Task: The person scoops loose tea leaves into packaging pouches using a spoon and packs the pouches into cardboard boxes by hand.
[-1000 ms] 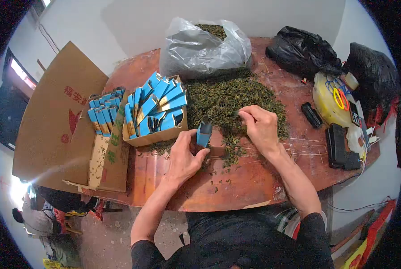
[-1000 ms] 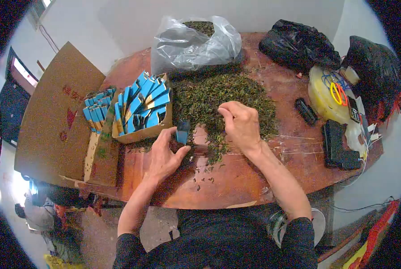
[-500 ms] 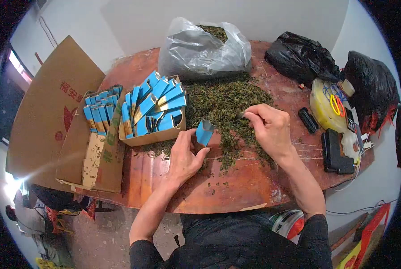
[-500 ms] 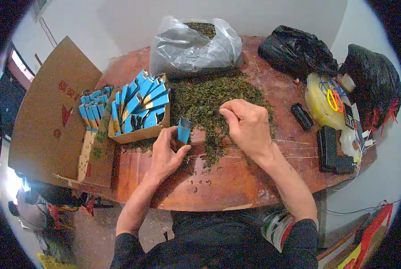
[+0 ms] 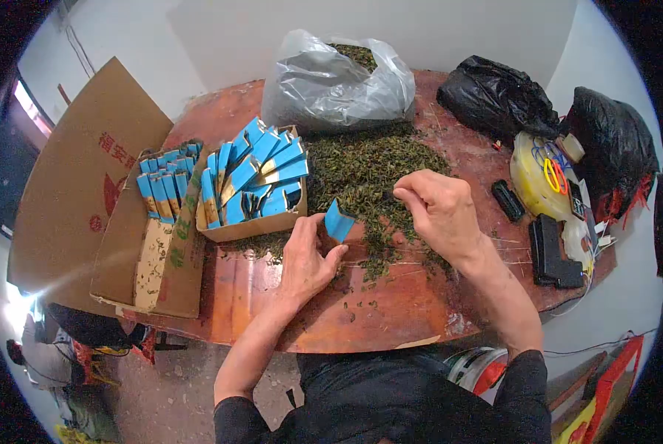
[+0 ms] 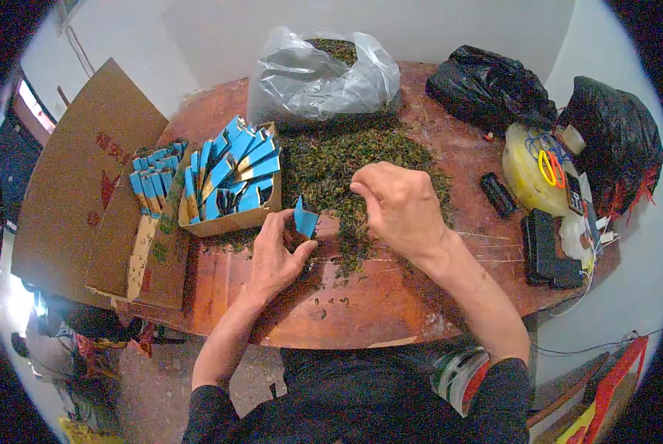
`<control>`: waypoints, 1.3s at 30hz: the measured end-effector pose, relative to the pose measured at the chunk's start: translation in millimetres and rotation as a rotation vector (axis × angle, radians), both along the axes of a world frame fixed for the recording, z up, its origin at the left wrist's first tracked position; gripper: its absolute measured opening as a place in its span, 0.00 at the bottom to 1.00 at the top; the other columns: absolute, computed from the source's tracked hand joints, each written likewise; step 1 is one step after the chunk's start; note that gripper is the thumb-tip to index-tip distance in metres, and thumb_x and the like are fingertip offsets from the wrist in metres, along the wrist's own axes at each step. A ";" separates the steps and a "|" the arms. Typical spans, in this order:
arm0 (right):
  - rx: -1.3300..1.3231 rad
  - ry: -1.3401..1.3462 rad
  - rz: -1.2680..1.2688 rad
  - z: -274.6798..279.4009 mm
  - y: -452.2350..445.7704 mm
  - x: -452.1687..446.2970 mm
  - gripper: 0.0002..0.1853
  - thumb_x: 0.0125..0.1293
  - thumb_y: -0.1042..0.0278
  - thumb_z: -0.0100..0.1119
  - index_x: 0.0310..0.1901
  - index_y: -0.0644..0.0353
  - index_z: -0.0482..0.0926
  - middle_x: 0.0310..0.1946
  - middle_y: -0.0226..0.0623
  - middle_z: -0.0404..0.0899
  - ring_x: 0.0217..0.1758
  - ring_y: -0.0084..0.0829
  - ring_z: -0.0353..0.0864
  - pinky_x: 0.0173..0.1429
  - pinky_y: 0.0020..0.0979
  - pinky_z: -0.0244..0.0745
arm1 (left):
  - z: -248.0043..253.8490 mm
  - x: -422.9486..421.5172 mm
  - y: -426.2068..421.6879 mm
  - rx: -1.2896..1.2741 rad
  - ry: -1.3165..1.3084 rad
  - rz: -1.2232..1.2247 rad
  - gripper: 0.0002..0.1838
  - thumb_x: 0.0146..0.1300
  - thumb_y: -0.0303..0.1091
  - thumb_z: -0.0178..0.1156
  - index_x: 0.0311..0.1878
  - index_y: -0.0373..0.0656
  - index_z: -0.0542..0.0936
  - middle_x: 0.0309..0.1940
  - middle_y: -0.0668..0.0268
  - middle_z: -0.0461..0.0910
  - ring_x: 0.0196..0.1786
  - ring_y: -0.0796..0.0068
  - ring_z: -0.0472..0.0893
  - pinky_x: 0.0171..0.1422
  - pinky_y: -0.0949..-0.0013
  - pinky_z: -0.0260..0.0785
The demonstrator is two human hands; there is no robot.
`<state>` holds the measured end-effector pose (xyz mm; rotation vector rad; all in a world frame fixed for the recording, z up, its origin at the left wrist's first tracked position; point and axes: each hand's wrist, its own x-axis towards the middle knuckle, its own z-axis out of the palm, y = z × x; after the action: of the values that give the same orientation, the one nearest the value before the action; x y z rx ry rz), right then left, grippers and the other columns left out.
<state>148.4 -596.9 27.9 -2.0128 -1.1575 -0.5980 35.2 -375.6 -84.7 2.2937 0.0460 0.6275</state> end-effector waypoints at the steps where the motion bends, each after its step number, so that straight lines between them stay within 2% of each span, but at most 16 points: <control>1: -0.009 -0.003 0.004 1.5 0.6 0.4 0.02 0.67 0.76 0.69 0.38 0.63 0.84 0.33 0.46 0.86 0.36 0.51 0.88 0.40 0.45 0.83 | 1.2 -0.2 -0.9 -0.011 0.001 0.001 0.34 0.56 0.33 0.79 0.65 0.35 0.77 0.45 0.53 0.79 0.42 0.55 0.82 0.48 0.56 0.77; 5: -0.055 -0.020 0.007 6.1 0.9 1.8 0.02 0.66 0.76 0.69 0.38 0.63 0.84 0.32 0.47 0.85 0.35 0.51 0.87 0.40 0.46 0.82 | 3.3 -1.1 -2.0 0.006 0.042 0.026 0.34 0.56 0.33 0.80 0.65 0.35 0.77 0.45 0.53 0.79 0.42 0.56 0.82 0.49 0.56 0.77; 14: -0.130 -0.088 0.028 11.2 7.1 -0.1 0.03 0.65 0.77 0.68 0.36 0.63 0.82 0.30 0.46 0.84 0.35 0.50 0.87 0.40 0.47 0.82 | 0.0 -0.5 -0.6 -0.019 0.027 0.002 0.34 0.57 0.33 0.79 0.65 0.36 0.76 0.47 0.51 0.79 0.48 0.48 0.82 0.54 0.52 0.76; 17: -0.169 -0.111 0.026 12.0 10.6 -0.6 0.02 0.64 0.78 0.67 0.35 0.62 0.82 0.30 0.45 0.84 0.35 0.50 0.87 0.40 0.47 0.83 | 1.1 -1.2 -1.5 0.003 0.028 0.001 0.34 0.57 0.33 0.79 0.65 0.36 0.76 0.48 0.51 0.79 0.48 0.48 0.82 0.54 0.53 0.76; 25: -0.200 -0.186 0.024 12.8 15.0 0.9 0.03 0.59 0.80 0.63 0.34 0.61 0.80 0.29 0.43 0.82 0.36 0.49 0.87 0.40 0.47 0.84 | -2.3 -1.0 -0.7 0.006 0.024 -0.002 0.34 0.57 0.36 0.79 0.65 0.36 0.75 0.47 0.51 0.78 0.46 0.49 0.81 0.52 0.53 0.75; 34: -0.248 -0.350 0.018 15.8 13.4 -3.7 0.03 0.59 0.74 0.62 0.32 0.58 0.77 0.27 0.38 0.77 0.34 0.42 0.85 0.34 0.42 0.82 | -1.3 0.9 -1.1 0.004 0.008 -0.005 0.35 0.57 0.35 0.79 0.65 0.36 0.75 0.45 0.52 0.78 0.43 0.51 0.80 0.49 0.53 0.74; 39: -0.238 -0.403 0.034 17.4 15.3 -3.5 0.03 0.58 0.73 0.63 0.32 0.58 0.77 0.27 0.37 0.76 0.33 0.40 0.84 0.35 0.40 0.81 | 1.0 -0.1 -1.5 -0.004 0.013 -0.011 0.34 0.57 0.34 0.80 0.65 0.36 0.75 0.45 0.51 0.78 0.42 0.50 0.79 0.48 0.53 0.74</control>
<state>144.8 -581.6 45.3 -2.1239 -1.5595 -0.9146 35.2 -377.1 -83.6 2.2934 0.0412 0.6062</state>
